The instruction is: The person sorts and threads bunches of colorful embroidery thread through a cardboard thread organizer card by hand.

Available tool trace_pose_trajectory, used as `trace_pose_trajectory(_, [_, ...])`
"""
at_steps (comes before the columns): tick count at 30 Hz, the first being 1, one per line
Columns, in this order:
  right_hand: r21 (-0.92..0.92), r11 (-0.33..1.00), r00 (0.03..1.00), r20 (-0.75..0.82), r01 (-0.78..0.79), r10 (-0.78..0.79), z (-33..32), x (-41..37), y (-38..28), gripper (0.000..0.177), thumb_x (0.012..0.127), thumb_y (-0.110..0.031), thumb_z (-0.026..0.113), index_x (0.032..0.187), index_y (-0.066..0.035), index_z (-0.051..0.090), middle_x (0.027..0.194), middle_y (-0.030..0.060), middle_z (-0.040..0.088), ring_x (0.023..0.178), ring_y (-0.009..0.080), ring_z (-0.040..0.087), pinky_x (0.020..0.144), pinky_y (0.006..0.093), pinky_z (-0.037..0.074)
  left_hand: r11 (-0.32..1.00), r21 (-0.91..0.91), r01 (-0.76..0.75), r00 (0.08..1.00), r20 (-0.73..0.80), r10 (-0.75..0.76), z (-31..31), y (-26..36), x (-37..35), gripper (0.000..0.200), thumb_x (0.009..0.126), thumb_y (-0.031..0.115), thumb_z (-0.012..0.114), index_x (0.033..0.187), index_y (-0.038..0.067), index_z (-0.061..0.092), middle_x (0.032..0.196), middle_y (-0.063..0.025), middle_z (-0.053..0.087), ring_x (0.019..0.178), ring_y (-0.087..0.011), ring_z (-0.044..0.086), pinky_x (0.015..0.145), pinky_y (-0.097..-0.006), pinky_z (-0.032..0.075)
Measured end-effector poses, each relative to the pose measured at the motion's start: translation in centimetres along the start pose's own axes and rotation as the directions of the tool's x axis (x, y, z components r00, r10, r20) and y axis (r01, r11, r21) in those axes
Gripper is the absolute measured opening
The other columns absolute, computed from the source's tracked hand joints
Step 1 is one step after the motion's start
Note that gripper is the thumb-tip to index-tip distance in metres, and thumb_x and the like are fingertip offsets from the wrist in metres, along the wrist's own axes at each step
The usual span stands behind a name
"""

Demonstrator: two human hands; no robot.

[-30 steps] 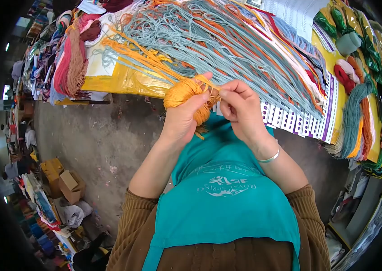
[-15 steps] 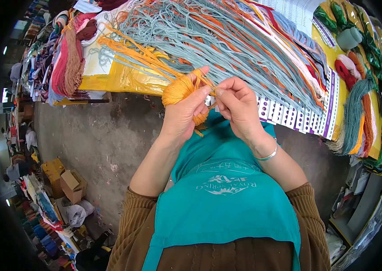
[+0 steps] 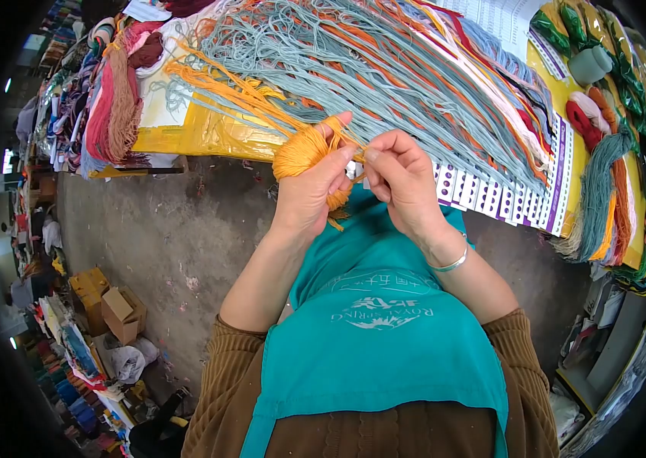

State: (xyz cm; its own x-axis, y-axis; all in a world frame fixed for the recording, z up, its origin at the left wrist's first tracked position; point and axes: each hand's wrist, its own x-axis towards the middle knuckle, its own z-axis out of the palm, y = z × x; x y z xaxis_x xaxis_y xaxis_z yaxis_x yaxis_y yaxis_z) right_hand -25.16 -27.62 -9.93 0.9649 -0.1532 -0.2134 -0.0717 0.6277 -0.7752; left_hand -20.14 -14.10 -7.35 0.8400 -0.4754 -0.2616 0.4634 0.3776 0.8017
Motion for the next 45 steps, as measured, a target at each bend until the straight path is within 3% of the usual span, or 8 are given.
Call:
trace_pose_trajectory(11, [0.045, 0.999, 1.000, 0.006, -0.030, 0.030, -0.1, 0.0, -0.4, 0.002, 0.092, -0.006, 0.056, 0.093, -0.006, 0.054, 0.066, 0.0006, 0.054, 0.051, 0.0036, 0.039, 0.044, 0.0191, 0.028, 1.000, 0.000, 0.004, 1.000, -0.001, -0.004, 0.0, 0.1, -0.1, 0.048, 0.092, 0.003, 0.059, 0.137, -0.002, 0.044, 0.087, 0.0017, 0.054, 0.057, 0.0001, 0.038, 0.054, -0.0177, 0.037])
trace_pose_trajectory(26, [-0.075, 0.997, 1.000, 0.022, -0.015, 0.017, -0.2, 0.0, -0.5, 0.004, 0.094, -0.009, 0.056, 0.093, -0.005, 0.054, 0.067, -0.0006, 0.054, 0.054, 0.0027, 0.041, 0.045, 0.0182, 0.029, 1.000, -0.022, -0.007, 1.000, 0.003, 0.007, -0.3, -0.1, -0.1, 0.048, 0.092, 0.002, 0.057, 0.138, -0.002, 0.044, 0.090, 0.0004, 0.056, 0.059, -0.0006, 0.039, 0.056, -0.0182, 0.038])
trace_pose_trajectory(32, [-0.222, 0.975, 0.999, 0.033, -0.018, 0.026, 0.1, 0.0, -1.0, 0.008, 0.093, -0.008, 0.060, 0.097, -0.001, 0.058, 0.073, 0.0004, 0.059, 0.062, 0.0025, 0.050, 0.053, 0.0186, 0.038, 1.000, 0.005, -0.026, 1.000, 0.002, 0.026, -0.6, -0.3, 0.1, 0.047, 0.092, 0.002, 0.058, 0.137, -0.003, 0.046, 0.087, 0.0016, 0.053, 0.059, -0.0004, 0.039, 0.055, -0.0178, 0.037])
trace_pose_trajectory(35, [-0.276, 0.959, 0.997, 0.069, 0.063, -0.045, 0.2, 0.0, -0.7, 0.008, 0.092, -0.007, 0.062, 0.096, 0.000, 0.061, 0.078, 0.0011, 0.063, 0.067, 0.0036, 0.054, 0.060, 0.0194, 0.043, 0.999, 0.035, -0.032, 0.999, -0.006, 0.032, -0.6, -0.3, 0.1, 0.049, 0.092, 0.003, 0.058, 0.139, -0.003, 0.044, 0.086, 0.0016, 0.053, 0.059, -0.0004, 0.039, 0.055, -0.0176, 0.037])
trace_pose_trajectory(38, [-0.581, 0.809, 0.995, 0.077, 0.095, -0.062, -0.2, -0.1, -1.2, 0.006, 0.091, -0.007, 0.062, 0.092, -0.001, 0.064, 0.085, 0.0018, 0.066, 0.074, 0.0070, 0.058, 0.065, 0.0238, 0.047, 0.998, 0.029, -0.050, 0.999, -0.003, 0.050, -0.6, -0.3, 0.0, 0.040, 0.091, 0.002, 0.059, 0.130, -0.002, 0.051, 0.081, 0.0020, 0.053, 0.057, -0.0005, 0.038, 0.053, -0.0177, 0.035])
trace_pose_trajectory(41, [-0.820, 0.448, 0.924, 0.239, 0.356, -0.297, -0.1, -0.2, -3.2, 0.007, 0.091, -0.008, 0.062, 0.089, -0.002, 0.065, 0.095, 0.0049, 0.068, 0.083, 0.0127, 0.060, 0.075, 0.0292, 0.049, 0.987, 0.147, 0.072, 0.997, -0.006, -0.071, -1.9, 0.6, -0.1, 0.024, 0.095, 0.009, 0.056, 0.117, -0.001, 0.057, 0.071, 0.0039, 0.050, 0.052, -0.0012, 0.038, 0.049, -0.0190, 0.034])
trace_pose_trajectory(44, [-0.334, 0.868, 0.926, 0.219, 0.367, -0.307, -0.5, 0.6, -4.8, 0.011, 0.094, -0.013, 0.057, 0.089, -0.004, 0.062, 0.097, 0.0064, 0.066, 0.087, 0.0180, 0.059, 0.079, 0.0333, 0.047, 0.922, -0.260, 0.288, 0.879, 0.453, -0.147, -6.5, 2.6, -0.3, 0.016, 0.099, 0.013, 0.047, 0.101, 0.002, 0.059, 0.062, 0.0060, 0.044, 0.047, -0.0029, 0.036, 0.047, -0.0213, 0.036])
trace_pose_trajectory(45, [-0.133, 0.938, 0.937, 0.187, 0.321, -0.294, -0.3, 0.6, -5.5, 0.013, 0.095, -0.015, 0.056, 0.088, -0.005, 0.060, 0.095, 0.0063, 0.065, 0.086, 0.0189, 0.058, 0.080, 0.0340, 0.046, 0.868, -0.425, 0.257, 0.890, 0.453, -0.042, -7.4, 3.5, -0.6, 0.018, 0.101, 0.014, 0.044, 0.099, 0.002, 0.058, 0.060, 0.0057, 0.043, 0.046, -0.0028, 0.037, 0.046, -0.0211, 0.038])
